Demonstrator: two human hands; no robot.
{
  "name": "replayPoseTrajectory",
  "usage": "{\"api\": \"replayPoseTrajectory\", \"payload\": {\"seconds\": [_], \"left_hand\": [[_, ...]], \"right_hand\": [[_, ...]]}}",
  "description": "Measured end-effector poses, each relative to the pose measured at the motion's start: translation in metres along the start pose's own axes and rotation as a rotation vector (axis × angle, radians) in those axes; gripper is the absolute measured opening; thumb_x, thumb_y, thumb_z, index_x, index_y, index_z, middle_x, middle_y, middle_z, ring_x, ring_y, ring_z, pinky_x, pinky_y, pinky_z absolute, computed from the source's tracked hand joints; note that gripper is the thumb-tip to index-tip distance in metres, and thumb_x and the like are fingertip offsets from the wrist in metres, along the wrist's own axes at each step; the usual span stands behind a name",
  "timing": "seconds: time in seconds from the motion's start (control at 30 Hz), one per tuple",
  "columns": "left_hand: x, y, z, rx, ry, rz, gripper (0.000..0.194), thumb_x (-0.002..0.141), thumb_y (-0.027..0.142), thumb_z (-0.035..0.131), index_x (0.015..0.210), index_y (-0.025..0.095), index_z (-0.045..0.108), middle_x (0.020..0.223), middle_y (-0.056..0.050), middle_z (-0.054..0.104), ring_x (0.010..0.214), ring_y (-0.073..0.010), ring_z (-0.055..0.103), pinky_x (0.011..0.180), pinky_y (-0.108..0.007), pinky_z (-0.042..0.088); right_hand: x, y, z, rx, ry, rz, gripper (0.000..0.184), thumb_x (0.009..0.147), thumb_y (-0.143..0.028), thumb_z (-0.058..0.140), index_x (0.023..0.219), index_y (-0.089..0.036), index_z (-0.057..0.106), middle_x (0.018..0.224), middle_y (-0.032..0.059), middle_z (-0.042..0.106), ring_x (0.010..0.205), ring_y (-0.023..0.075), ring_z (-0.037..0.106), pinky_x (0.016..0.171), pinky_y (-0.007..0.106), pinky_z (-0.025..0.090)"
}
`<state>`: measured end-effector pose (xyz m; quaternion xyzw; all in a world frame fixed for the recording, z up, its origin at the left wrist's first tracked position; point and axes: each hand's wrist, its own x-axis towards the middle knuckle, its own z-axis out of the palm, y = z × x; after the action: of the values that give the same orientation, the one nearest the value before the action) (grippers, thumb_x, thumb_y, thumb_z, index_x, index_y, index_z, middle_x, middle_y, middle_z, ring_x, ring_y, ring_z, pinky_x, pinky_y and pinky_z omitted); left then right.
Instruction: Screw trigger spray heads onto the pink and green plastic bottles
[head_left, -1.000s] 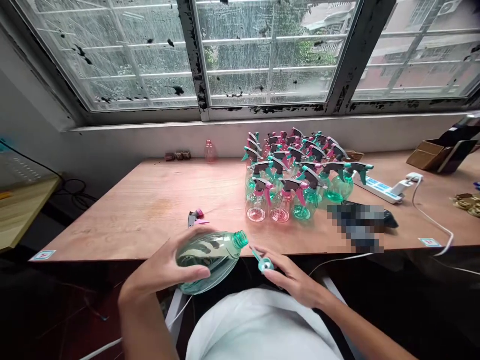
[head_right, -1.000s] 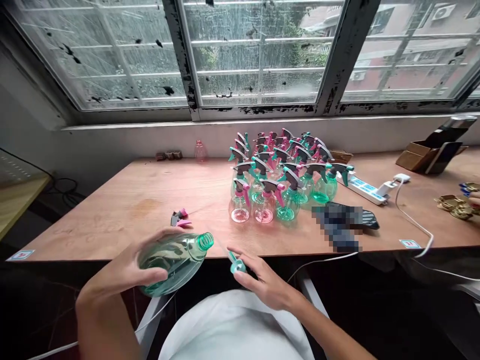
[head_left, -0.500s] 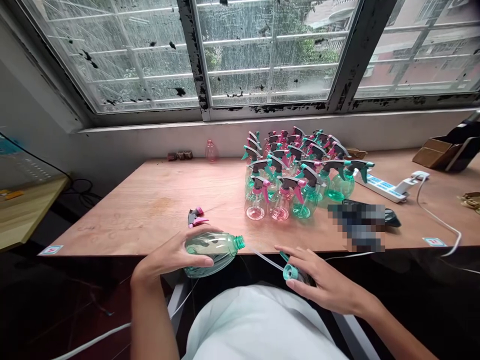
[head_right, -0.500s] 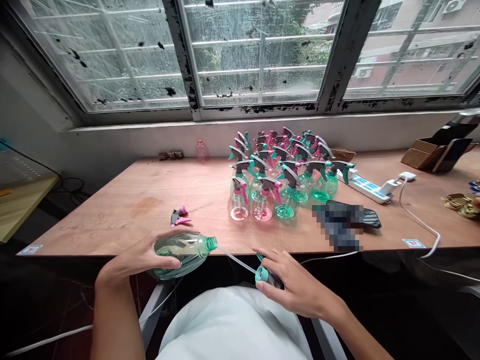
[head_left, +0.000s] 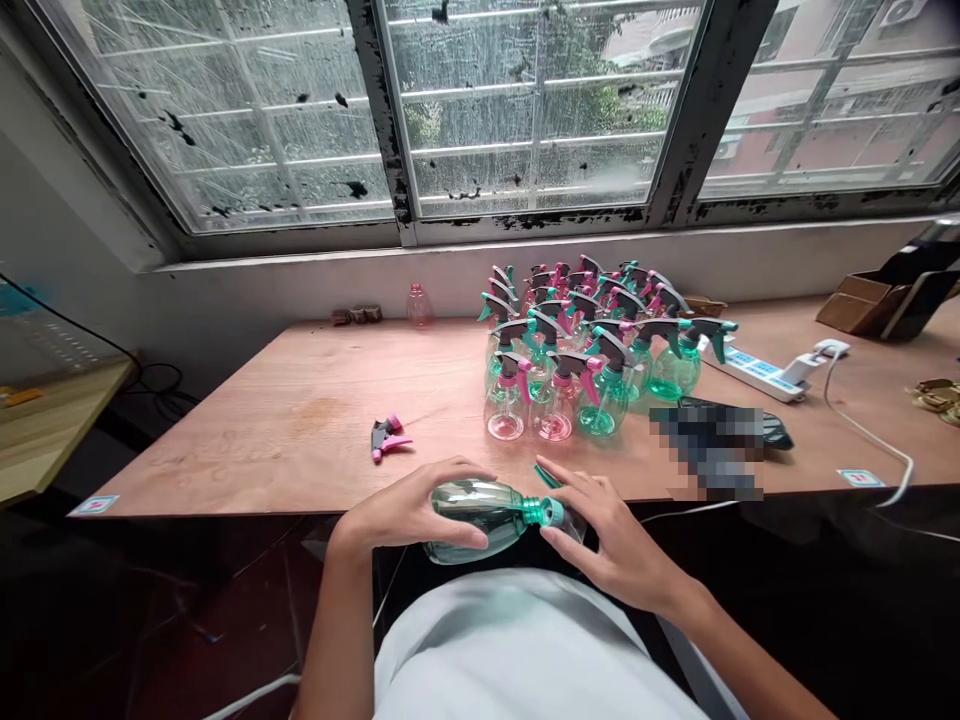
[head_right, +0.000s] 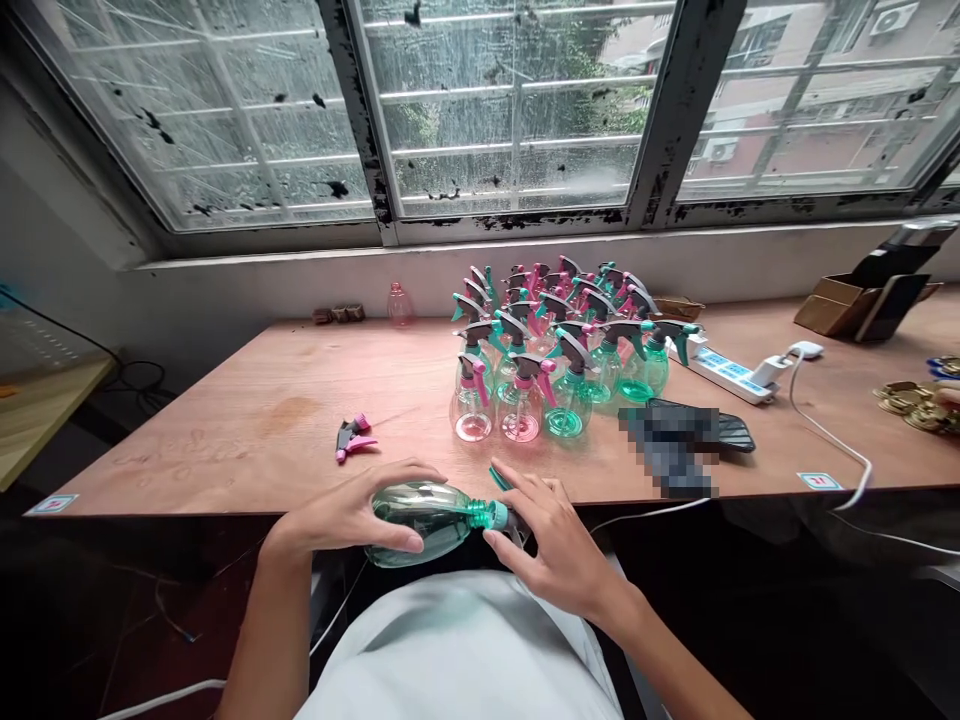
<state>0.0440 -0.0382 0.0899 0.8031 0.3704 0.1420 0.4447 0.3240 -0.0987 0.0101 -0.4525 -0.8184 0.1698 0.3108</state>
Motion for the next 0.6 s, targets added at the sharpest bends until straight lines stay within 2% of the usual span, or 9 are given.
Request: {"api": "replayPoseTrajectory", "payload": {"seconds": [0.1,0.23,0.3,0.4,0.5,0.6], "left_hand": [[0.003,-0.009,0.001,-0.019,0.044,-0.018,0.061,0.076,0.042,0.089,0.132,0.030,0.070,0.138,-0.005,0.070,0.128,-0.0316,0.064,0.110,-0.038,0.049],[0.007,-0.022,0.000,-0.076,0.114,-0.066,0.071,0.074,0.041,0.091,0.138,0.030,0.062,0.137,-0.005,0.070,0.125,-0.0315,0.066,0.105,-0.039,0.051],[0.010,-0.028,0.001,-0.120,0.141,-0.071,0.070,0.074,0.041,0.091,0.136,0.029,0.062,0.133,-0.005,0.072,0.122,-0.0315,0.068,0.103,-0.039,0.052],[0.013,-0.040,0.002,-0.189,0.215,-0.064,0.056,0.080,0.045,0.085,0.128,0.027,0.064,0.137,-0.008,0.069,0.126,-0.0334,0.064,0.104,-0.040,0.051],[0.016,-0.053,0.002,-0.250,0.307,-0.058,0.041,0.091,0.052,0.073,0.122,0.026,0.066,0.136,-0.010,0.068,0.128,-0.0346,0.062,0.105,-0.042,0.050],[0.021,-0.067,0.007,-0.331,0.384,-0.044,0.051,0.092,0.062,0.067,0.129,0.028,0.061,0.136,-0.013,0.066,0.122,-0.0366,0.063,0.099,-0.044,0.053]], "right_hand": [[0.000,0.003,0.012,0.021,0.160,-0.064,0.033,0.100,-0.026,0.061,0.133,-0.026,0.059,0.153,0.0174,0.061,0.130,0.0366,0.065,0.103,0.054,0.047],[0.005,0.017,0.027,0.088,0.322,-0.110,0.038,0.102,-0.024,0.060,0.139,-0.025,0.055,0.123,0.0132,0.080,0.088,0.0289,0.077,0.086,0.047,0.051],[0.010,0.024,0.033,0.115,0.344,-0.114,0.035,0.102,-0.027,0.061,0.136,-0.024,0.057,0.110,0.0103,0.083,0.077,0.0269,0.077,0.080,0.044,0.054],[0.015,0.030,0.044,0.171,0.362,-0.104,0.028,0.102,-0.035,0.061,0.128,-0.023,0.061,0.101,0.0097,0.084,0.080,0.0270,0.079,0.074,0.039,0.059],[0.019,0.029,0.055,0.229,0.356,-0.077,0.035,0.100,-0.049,0.066,0.122,-0.022,0.064,0.090,0.0073,0.084,0.073,0.0254,0.080,0.066,0.034,0.061],[0.025,0.029,0.060,0.278,0.360,-0.033,0.037,0.097,-0.052,0.071,0.117,-0.022,0.064,0.085,0.0061,0.084,0.067,0.0239,0.079,0.063,0.032,0.061]]}}
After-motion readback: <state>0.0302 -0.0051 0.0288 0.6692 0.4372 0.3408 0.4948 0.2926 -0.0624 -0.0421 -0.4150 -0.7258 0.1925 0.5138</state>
